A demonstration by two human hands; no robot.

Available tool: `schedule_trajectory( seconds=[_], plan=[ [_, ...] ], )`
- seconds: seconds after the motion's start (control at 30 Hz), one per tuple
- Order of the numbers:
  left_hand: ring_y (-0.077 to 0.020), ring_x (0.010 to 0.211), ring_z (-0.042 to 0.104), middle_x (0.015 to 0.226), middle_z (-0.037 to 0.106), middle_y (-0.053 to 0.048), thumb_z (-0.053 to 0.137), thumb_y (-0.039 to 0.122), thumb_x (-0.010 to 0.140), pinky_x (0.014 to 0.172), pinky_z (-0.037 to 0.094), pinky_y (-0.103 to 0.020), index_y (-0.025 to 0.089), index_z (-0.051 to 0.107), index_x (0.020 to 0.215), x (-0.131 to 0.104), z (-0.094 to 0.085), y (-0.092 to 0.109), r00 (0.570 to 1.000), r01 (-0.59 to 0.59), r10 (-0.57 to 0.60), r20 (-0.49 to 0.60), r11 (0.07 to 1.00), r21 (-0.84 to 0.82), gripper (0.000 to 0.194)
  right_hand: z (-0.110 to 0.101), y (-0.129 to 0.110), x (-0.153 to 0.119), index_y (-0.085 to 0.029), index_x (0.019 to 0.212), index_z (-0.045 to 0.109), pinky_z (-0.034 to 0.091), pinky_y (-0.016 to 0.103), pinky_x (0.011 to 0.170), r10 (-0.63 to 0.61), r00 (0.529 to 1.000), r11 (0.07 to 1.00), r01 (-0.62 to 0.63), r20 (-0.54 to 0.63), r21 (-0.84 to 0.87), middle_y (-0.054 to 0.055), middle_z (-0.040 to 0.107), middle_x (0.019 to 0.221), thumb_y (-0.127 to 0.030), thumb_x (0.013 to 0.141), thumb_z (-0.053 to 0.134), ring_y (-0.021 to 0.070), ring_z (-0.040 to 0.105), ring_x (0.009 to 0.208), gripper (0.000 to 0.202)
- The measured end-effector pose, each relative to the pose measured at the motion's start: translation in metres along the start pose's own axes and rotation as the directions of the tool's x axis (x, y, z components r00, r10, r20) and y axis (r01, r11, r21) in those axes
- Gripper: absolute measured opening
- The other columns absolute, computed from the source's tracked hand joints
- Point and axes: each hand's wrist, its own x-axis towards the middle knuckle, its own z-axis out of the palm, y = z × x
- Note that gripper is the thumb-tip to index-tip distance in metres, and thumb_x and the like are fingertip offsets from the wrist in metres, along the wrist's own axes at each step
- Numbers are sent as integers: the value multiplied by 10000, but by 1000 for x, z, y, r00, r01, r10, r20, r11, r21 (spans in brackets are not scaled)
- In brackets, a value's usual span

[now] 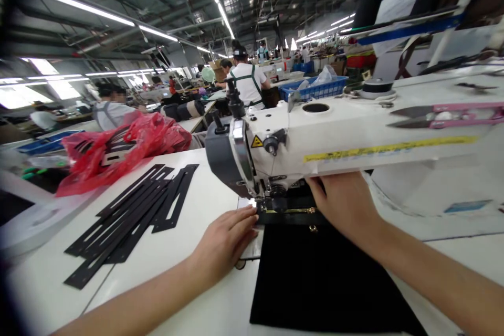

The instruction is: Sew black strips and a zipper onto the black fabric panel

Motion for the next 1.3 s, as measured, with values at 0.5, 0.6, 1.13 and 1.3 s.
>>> schedule_trajectory(
  seconds=[0.5, 0.6, 1.13, 1.3],
  plan=[
    [-169, 731, 634, 765, 671, -23, 513, 124, 873, 764, 488, -329, 161, 630, 887, 27, -5, -5, 988, 135, -137, 68, 990, 28, 123, 30, -70, -29, -110, 1056, 601, 502, 400, 731, -46, 943, 994, 12, 330, 105, 110, 647, 947, -185, 859, 461, 230, 616, 793, 252],
    [-171, 823, 624, 874, 662, -42, 521, 136, 869, 859, 457, -356, 166, 615, 957, 22, 0, -3, 996, 52, -55, 69, 998, 39, 132, 29, -72, -32, -143, 1013, 624, 499, 356, 720, -83, 941, 988, 35, 328, 150, 82, 653, 909, -163, 861, 455, 205, 618, 777, 228],
    [-218, 957, 597, 999, 627, -124, 426, 93, 887, 908, 448, -406, 99, 582, 985, 15, 7, 6, 997, -83, 81, 21, 971, 224, 184, 36, -63, -21, -98, 1036, 621, 521, 391, 805, -153, 975, 981, 129, 164, 146, 133, 645, 1039, -50, 847, 333, 235, 606, 942, 348],
    [-210, 957, 608, 952, 640, -104, 396, 90, 907, 928, 435, -417, 106, 577, 1025, 17, 4, 4, 993, -112, 104, 50, 971, 213, 216, 36, -63, -22, -98, 1040, 625, 519, 398, 825, -143, 970, 985, 120, 198, 125, 138, 639, 1057, -49, 842, 350, 239, 603, 950, 343]
  ],
)
